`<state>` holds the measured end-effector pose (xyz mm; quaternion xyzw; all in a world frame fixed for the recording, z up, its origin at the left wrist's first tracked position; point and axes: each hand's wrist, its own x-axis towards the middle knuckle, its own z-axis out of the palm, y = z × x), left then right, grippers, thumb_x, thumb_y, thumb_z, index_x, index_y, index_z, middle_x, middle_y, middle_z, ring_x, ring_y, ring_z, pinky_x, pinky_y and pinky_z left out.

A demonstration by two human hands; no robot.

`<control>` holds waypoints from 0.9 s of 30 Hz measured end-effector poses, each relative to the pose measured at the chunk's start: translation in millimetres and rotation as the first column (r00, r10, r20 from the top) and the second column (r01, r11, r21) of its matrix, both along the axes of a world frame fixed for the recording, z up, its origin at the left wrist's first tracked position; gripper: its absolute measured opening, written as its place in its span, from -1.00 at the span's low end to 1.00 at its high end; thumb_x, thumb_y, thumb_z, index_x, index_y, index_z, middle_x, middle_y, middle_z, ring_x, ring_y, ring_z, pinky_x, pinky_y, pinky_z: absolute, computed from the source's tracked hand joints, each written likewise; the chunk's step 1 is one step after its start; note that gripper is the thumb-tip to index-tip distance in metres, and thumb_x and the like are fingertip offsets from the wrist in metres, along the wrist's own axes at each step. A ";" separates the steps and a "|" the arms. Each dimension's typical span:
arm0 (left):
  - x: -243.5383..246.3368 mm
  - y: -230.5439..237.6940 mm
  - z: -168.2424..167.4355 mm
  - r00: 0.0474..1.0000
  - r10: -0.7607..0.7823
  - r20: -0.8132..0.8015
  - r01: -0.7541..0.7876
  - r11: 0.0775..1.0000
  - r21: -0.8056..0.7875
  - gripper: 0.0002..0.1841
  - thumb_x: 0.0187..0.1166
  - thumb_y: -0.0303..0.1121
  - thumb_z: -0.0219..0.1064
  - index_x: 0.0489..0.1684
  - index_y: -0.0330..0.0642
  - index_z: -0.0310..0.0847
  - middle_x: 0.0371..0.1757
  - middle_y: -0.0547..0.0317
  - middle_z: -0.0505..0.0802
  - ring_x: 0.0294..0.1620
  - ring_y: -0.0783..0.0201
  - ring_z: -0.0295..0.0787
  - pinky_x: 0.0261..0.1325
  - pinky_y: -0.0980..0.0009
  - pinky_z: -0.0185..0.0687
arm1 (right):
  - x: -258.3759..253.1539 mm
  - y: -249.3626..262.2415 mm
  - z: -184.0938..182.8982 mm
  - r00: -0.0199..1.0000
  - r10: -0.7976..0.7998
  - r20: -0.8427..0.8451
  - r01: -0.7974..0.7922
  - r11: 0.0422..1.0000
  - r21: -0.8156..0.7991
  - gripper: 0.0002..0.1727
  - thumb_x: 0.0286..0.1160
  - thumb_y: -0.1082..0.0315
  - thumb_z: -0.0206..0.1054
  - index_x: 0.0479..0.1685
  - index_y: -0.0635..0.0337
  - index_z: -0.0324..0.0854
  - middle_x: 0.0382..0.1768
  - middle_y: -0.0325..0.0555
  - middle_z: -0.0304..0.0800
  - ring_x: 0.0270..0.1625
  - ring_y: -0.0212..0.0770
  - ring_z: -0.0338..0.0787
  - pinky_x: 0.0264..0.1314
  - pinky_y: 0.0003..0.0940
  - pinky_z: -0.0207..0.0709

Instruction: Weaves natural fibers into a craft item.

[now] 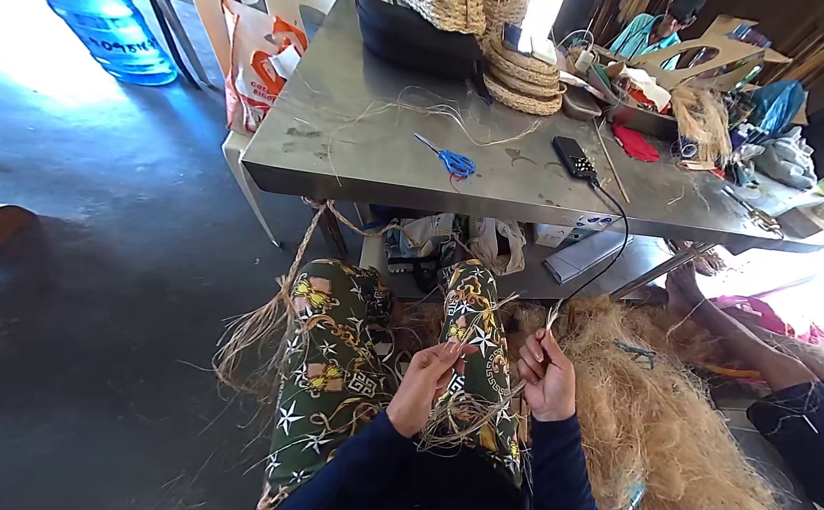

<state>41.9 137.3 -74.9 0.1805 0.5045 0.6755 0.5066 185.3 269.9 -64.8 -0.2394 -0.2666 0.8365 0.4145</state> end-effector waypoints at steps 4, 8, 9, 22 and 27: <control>0.5 0.6 -0.1 0.999 -0.021 -0.040 0.021 1.000 -0.006 -0.63 0.75 -0.46 -0.09 0.05 -0.26 0.73 -0.55 0.49 0.60 -0.73 0.68 0.20 -0.69 0.74 0.07 | 4.5 -4.9 -6.3 0.995 0.096 0.019 -0.096 0.995 -0.013 -0.61 0.81 0.24 -0.09 -0.34 -0.07 0.64 -0.86 -0.60 0.25 -0.86 -0.65 0.17 -0.79 -0.69 0.06; 0.4 -0.1 -2.9 0.994 -0.069 -0.089 0.070 0.998 0.005 -0.63 0.76 -0.46 -0.08 0.01 -0.23 0.76 -0.59 0.50 0.58 -0.72 0.66 0.24 -0.67 0.73 0.10 | -5.9 -10.8 -21.5 0.960 0.257 0.112 -0.242 0.961 -0.136 -0.44 0.93 0.15 -0.24 0.09 0.27 0.71 -0.91 -0.57 0.15 -0.90 -0.62 0.06 -0.84 -0.67 -0.04; 0.1 -1.2 -3.8 0.992 -0.087 -0.093 0.088 0.996 0.011 -0.63 0.75 -0.46 -0.08 0.00 -0.22 0.76 -0.59 0.50 0.58 -0.72 0.66 0.24 -0.67 0.73 0.10 | -9.4 -9.7 -24.5 0.954 0.278 0.111 -0.259 0.952 -0.161 -0.39 0.94 0.12 -0.28 0.19 0.34 0.69 -0.91 -0.57 0.14 -0.90 -0.62 0.04 -0.85 -0.66 -0.06; -5.7 -16.1 -6.3 0.980 -0.185 -0.069 0.184 0.983 -0.024 -0.60 0.71 -0.47 -0.10 -0.04 -0.21 0.78 -0.65 0.52 0.56 -0.76 0.68 0.21 -0.71 0.73 0.05 | -27.3 20.5 -35.3 0.941 0.328 -0.080 -0.336 0.936 -0.108 -0.54 0.89 0.20 -0.15 0.24 0.28 0.62 -0.86 -0.57 0.28 -0.87 -0.63 0.18 -0.81 -0.70 0.09; -8.9 -16.5 -9.3 0.969 -0.215 -0.118 0.216 0.976 -0.011 -0.65 0.74 -0.46 -0.03 0.06 -0.19 0.77 -0.61 0.53 0.58 -0.73 0.67 0.27 -0.68 0.73 0.14 | -29.6 22.1 -7.5 0.958 0.165 0.232 -0.165 0.986 -0.020 -0.68 0.81 0.47 -0.04 -0.14 0.32 0.68 -0.80 -0.44 0.39 -0.85 -0.59 0.21 -0.81 -0.69 0.10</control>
